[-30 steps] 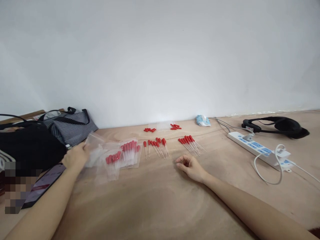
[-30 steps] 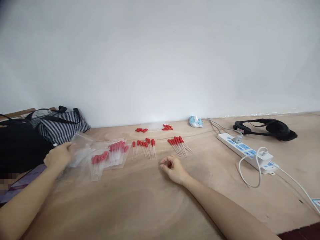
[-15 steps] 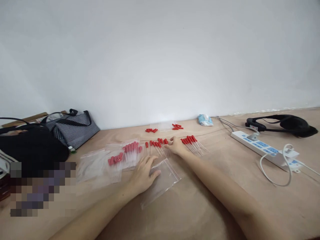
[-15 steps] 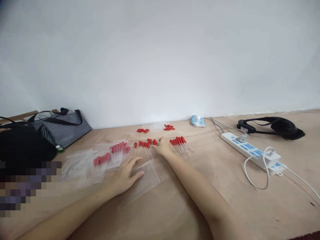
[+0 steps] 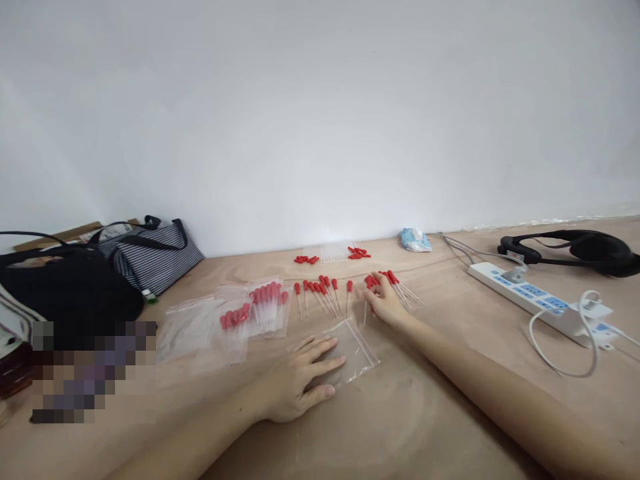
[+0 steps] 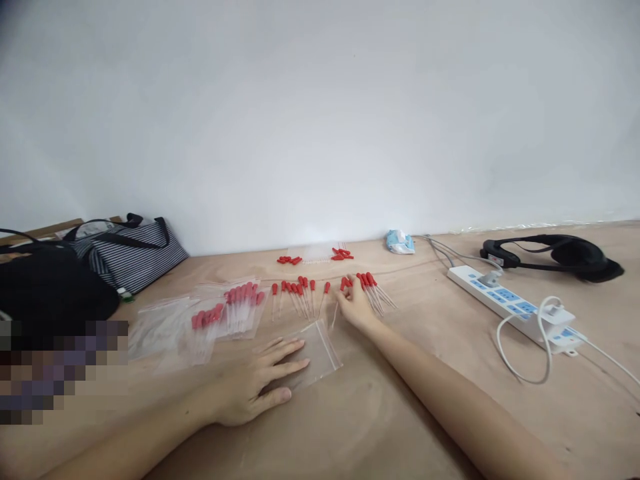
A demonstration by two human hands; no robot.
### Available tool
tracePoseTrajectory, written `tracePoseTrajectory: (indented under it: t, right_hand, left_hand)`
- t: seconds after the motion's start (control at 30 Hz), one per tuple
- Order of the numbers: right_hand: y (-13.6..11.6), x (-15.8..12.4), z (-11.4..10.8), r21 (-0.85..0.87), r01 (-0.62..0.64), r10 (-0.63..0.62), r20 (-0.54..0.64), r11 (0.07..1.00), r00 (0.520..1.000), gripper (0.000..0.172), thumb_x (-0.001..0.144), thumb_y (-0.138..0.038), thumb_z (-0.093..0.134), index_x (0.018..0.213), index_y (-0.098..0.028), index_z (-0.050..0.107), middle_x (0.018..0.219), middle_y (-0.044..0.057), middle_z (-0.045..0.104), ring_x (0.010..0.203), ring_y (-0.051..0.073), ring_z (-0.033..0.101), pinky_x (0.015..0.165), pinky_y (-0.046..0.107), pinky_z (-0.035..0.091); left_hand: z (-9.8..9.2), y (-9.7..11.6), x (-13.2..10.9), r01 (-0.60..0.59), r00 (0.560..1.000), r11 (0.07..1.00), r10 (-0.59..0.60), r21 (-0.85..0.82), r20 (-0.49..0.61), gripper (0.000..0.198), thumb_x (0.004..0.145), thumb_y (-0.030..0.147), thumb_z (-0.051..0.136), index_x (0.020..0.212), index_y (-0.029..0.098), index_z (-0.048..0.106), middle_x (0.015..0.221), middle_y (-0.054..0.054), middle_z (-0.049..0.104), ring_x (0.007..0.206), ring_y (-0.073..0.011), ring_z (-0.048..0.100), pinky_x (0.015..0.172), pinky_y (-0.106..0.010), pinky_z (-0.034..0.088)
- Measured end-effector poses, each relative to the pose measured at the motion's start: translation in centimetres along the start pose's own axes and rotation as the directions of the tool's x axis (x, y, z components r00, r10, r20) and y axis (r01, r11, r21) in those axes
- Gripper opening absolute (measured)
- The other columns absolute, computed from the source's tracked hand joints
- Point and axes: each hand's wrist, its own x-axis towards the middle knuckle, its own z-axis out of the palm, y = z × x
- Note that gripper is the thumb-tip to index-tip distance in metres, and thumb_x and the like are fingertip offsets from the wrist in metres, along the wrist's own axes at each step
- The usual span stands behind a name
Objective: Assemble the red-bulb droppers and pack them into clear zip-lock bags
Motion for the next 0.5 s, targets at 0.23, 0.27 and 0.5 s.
tracePoseTrajectory:
  t: [0.23, 0.27, 0.5]
  right_hand:
    - [0.9, -4.5, -2.1, 0.395, 0.060, -0.020, -0.104, 0.917, 0.994, 0.057, 0.068, -0.040, 0.057, 0.112, -0.023, 0.025, 0.062, -0.010, 0.043, 0.042, 0.009, 0.050, 0.037, 0.022, 0.044]
    - [0.8, -4.6, -2.0, 0.418, 0.061, -0.014, -0.115, 0.907, 0.993, 0.058, 0.067, -0.042, 0.058, 0.110, -0.024, 0.024, 0.062, -0.010, 0.044, 0.042, 0.009, 0.050, 0.038, 0.022, 0.044]
    - [0.2, -4.9, -1.5, 0.503, 0.013, -0.011, -0.006, 0.864, 1.000, 0.054, 0.062, -0.053, 0.061, 0.094, -0.024, 0.027, 0.059, -0.009, 0.050, 0.045, 0.009, 0.053, 0.041, 0.022, 0.045]
  left_hand:
    - [0.0, 0.2, 1.1, -0.026, 0.999, 0.999, 0.025, 0.032, 0.045, 0.045, 0.086, 0.042, 0.039, 0.129, 0.031, 0.034, 0.140, -0.004, 0.026, 0.128, -0.0236, 0.022, 0.104, -0.047, 0.019]
    - [0.0, 0.2, 1.1, -0.025, 0.999, 0.999, 0.024, 0.029, 0.046, 0.045, 0.086, 0.042, 0.039, 0.130, 0.032, 0.034, 0.141, -0.003, 0.025, 0.128, -0.0236, 0.022, 0.104, -0.047, 0.019]
    - [0.1, 0.2, 1.1, -0.025, 0.999, 1.000, 0.025, 0.010, 0.024, 0.044, 0.086, 0.043, 0.040, 0.129, 0.033, 0.035, 0.140, -0.003, 0.026, 0.128, -0.0247, 0.024, 0.103, -0.048, 0.020]
